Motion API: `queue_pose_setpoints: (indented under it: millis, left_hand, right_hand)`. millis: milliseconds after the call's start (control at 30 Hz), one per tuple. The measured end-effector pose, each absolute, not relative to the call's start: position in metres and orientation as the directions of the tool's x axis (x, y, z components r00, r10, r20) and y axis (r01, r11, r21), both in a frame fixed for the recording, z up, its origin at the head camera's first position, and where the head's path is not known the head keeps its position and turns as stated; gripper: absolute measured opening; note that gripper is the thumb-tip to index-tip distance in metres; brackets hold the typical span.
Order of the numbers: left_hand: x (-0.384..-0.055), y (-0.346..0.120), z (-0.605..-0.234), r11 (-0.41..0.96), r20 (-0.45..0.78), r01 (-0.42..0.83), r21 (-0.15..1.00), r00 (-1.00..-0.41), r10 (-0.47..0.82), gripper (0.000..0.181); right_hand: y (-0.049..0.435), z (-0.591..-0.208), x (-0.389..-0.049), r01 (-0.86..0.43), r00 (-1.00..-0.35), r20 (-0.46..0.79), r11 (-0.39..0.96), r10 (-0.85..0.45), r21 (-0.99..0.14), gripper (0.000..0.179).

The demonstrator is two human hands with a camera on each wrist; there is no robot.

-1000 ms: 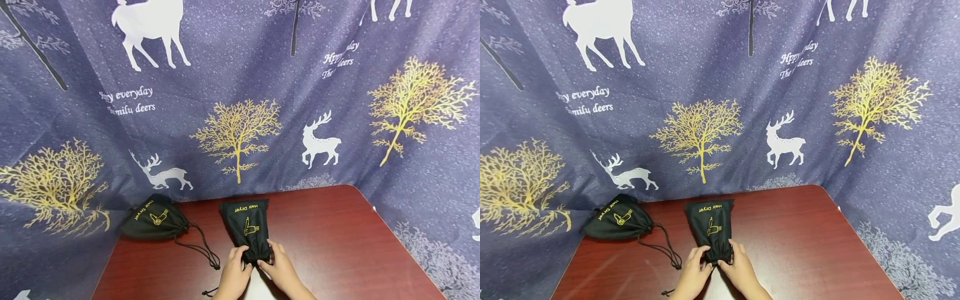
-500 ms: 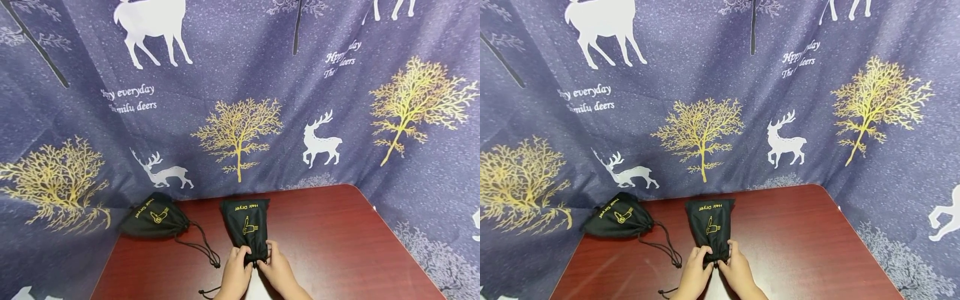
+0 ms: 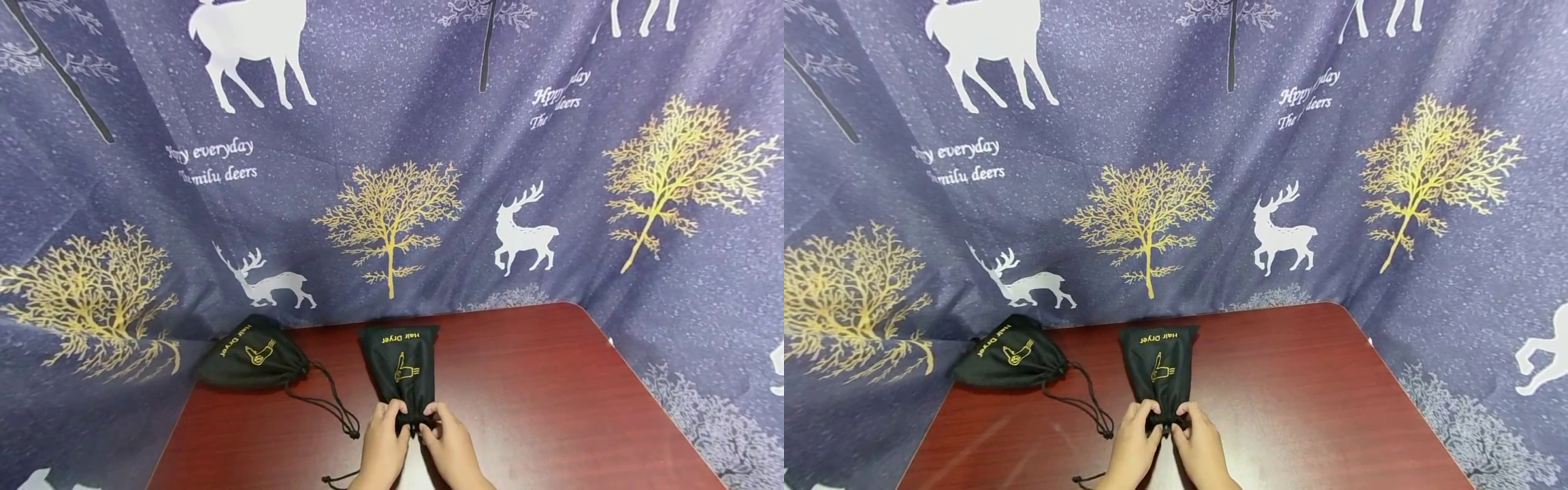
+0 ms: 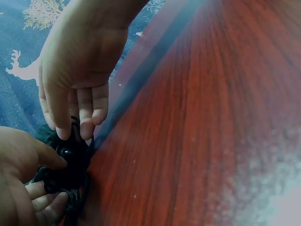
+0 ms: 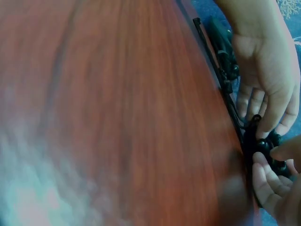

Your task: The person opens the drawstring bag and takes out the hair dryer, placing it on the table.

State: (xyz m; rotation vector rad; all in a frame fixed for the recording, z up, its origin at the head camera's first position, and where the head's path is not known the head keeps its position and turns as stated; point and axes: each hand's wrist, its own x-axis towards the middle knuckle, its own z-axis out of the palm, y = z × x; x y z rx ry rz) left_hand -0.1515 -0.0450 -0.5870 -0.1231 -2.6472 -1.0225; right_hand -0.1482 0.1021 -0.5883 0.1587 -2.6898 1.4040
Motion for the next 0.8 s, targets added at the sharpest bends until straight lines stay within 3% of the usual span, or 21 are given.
queue_pose_setpoints:
  millis: [333, 800]
  left_hand:
    - [-0.1534, -0.0436, -0.5853, 0.727, 0.355, 0.214, 0.653, -0.934, -0.043, 0.036]
    - [-0.1534, -0.0365, -0.5887, 0.712, 0.354, 0.193, 0.675, -0.932, -0.083, 0.036]
  right_hand:
    - [0.0977, -0.5875, -0.1490, -0.202, -0.967, 0.255, 0.632, -0.006, -0.749, 0.028]
    - [0.0991, -0.5905, -0.1554, -0.205, -0.964, 0.265, 0.663, -0.010, -0.720, 0.029]
